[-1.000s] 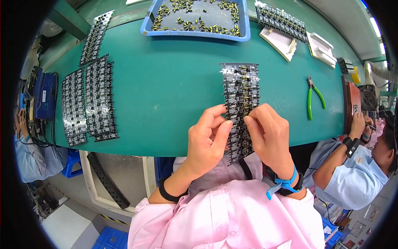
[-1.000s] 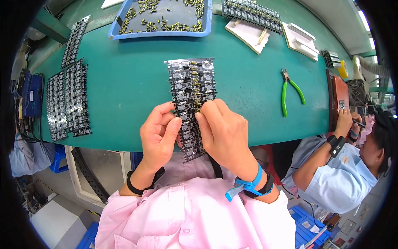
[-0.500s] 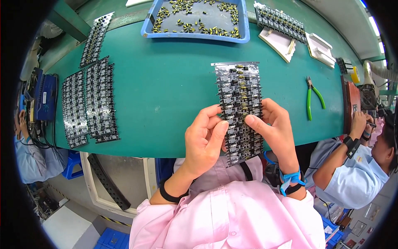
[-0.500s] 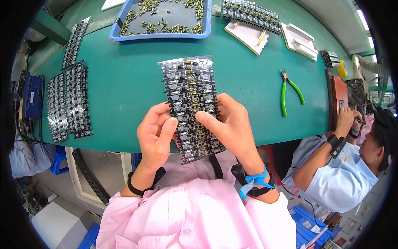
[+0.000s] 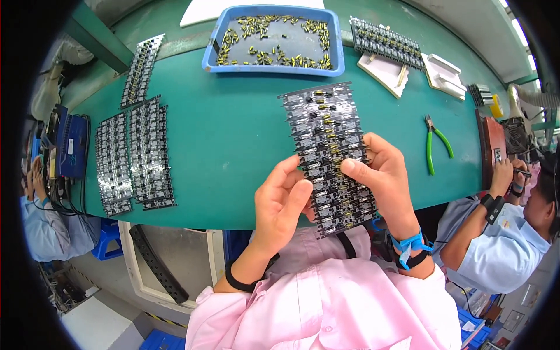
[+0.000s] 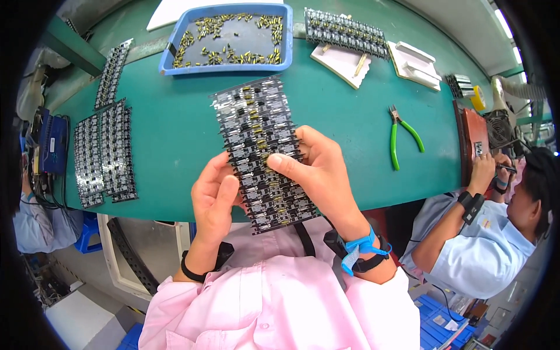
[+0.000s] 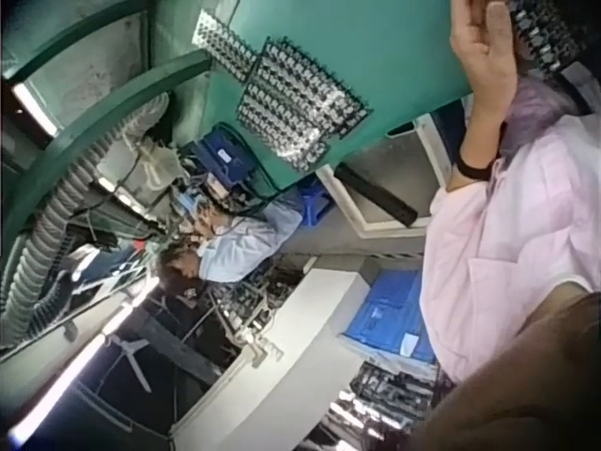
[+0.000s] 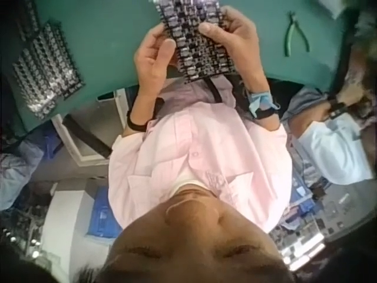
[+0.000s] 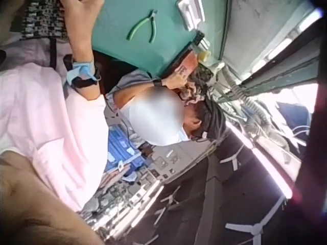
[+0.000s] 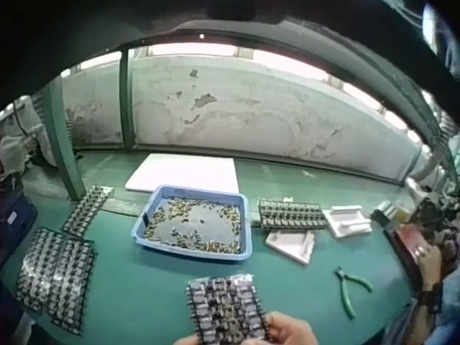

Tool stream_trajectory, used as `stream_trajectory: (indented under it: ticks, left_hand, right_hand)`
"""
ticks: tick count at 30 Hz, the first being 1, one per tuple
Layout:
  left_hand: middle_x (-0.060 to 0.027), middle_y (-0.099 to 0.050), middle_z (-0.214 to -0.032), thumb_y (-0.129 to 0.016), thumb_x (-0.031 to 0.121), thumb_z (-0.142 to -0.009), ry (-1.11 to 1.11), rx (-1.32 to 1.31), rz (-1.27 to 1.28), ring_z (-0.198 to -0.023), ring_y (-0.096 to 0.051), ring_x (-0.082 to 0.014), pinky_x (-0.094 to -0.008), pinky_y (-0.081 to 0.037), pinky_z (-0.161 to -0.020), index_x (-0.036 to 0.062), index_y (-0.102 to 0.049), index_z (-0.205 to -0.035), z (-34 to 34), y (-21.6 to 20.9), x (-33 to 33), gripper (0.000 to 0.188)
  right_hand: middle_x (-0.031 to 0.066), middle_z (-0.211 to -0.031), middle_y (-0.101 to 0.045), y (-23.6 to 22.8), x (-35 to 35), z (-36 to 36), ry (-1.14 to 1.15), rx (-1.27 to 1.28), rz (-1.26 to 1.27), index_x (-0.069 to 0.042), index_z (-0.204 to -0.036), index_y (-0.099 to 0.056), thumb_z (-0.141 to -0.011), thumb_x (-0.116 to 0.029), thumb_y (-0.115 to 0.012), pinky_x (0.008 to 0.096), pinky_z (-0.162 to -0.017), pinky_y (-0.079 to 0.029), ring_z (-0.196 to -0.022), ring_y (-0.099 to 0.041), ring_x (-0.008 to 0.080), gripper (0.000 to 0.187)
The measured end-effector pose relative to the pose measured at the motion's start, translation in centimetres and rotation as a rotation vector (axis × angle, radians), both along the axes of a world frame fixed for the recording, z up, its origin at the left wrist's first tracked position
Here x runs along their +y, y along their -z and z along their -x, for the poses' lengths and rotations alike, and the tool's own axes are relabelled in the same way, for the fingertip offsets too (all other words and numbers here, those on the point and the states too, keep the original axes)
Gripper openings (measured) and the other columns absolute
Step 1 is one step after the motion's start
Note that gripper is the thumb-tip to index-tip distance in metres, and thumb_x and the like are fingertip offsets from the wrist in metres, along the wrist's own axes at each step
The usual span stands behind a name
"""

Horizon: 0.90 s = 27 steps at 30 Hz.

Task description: The person picks up components from a tray and inserts them into a circuit board by hand. After repeating this for several components, they place the board onto a stack and pick up a new one to repeat the process.

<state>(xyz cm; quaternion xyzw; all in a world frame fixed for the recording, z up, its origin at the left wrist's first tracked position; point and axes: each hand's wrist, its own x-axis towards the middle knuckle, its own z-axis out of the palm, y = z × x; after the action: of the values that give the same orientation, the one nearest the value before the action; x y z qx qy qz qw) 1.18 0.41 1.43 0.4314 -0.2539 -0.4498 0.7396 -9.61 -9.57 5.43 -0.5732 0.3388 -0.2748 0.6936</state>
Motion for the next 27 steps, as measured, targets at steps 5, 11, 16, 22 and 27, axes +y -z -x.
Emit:
stream_trajectory:
  ticks: [5, 11, 16, 22, 27]
  left_hand:
    - [-0.0082, -0.054, -0.078, -0.046, 0.005, -0.079, 0.005, -0.055, -0.071, -0.052, -0.048, -0.0058, -0.0174, -0.04, -0.041, -0.0052, -0.033, -0.111, -0.9, -0.9, 0.7, 0.036]
    - [-0.0095, -0.055, -0.08, -0.046, 0.004, -0.078, -0.182, -0.089, -0.107, -0.051, -0.049, -0.0056, -0.0162, -0.04, -0.04, -0.005, -0.034, -0.11, -3.1, -0.2, 2.0, 0.036]
    - [-0.0092, -0.055, -0.079, -0.046, 0.004, -0.077, -0.221, -0.133, -0.098, -0.051, -0.049, -0.0059, -0.0163, -0.041, -0.039, -0.005, -0.034, -0.11, -3.6, -0.1, 2.3, 0.036]
    - [-0.0093, -0.055, -0.079, -0.045, 0.005, -0.078, -0.222, -0.134, -0.098, -0.051, -0.049, -0.0062, -0.0167, -0.041, -0.037, -0.0054, -0.034, -0.11, -3.5, -0.8, 3.1, 0.036]
    - [-0.0092, -0.055, -0.078, -0.046, 0.005, -0.078, -0.224, -0.13, -0.12, -0.049, -0.049, -0.0064, -0.0167, -0.04, -0.037, -0.0056, -0.034, -0.11, -3.3, -1.1, 2.6, 0.036]
  right_hand:
    - [0.0076, -0.079, -0.056, 0.1, -0.9, -1.1, -0.114, 0.072, 0.057, 0.004, -0.089, -0.048, -0.072, -0.009, -0.057, 0.0198, -0.061, -0.042, -0.069, -0.052, 0.0084, 0.024]
    - [0.0063, -0.071, -0.055, -2.5, -6.1, -3.6, -0.351, 0.577, 0.762, -0.001, -0.085, -0.051, -0.073, -0.018, -0.053, 0.0258, -0.056, -0.042, -0.061, -0.053, 0.0144, 0.02]
    - [0.0149, -0.073, -0.056, -0.5, -13.2, -11.0, -0.289, 0.623, 1.347, -0.001, -0.073, -0.055, -0.067, -0.013, -0.051, 0.0348, -0.063, -0.043, -0.069, -0.054, 0.0307, 0.014]
    - [0.0163, -0.071, -0.057, 2.1, -13.9, -16.9, -0.191, 0.766, 1.357, -0.001, -0.076, -0.053, -0.066, -0.011, -0.051, 0.0352, -0.061, -0.046, -0.064, -0.057, 0.0294, 0.014]
    - [0.0107, -0.063, -0.056, -0.3, -15.3, -15.2, -0.219, 0.517, 0.926, -0.001, -0.076, -0.052, -0.068, -0.01, -0.051, 0.0227, -0.046, -0.042, -0.048, -0.054, 0.0136, 0.012]
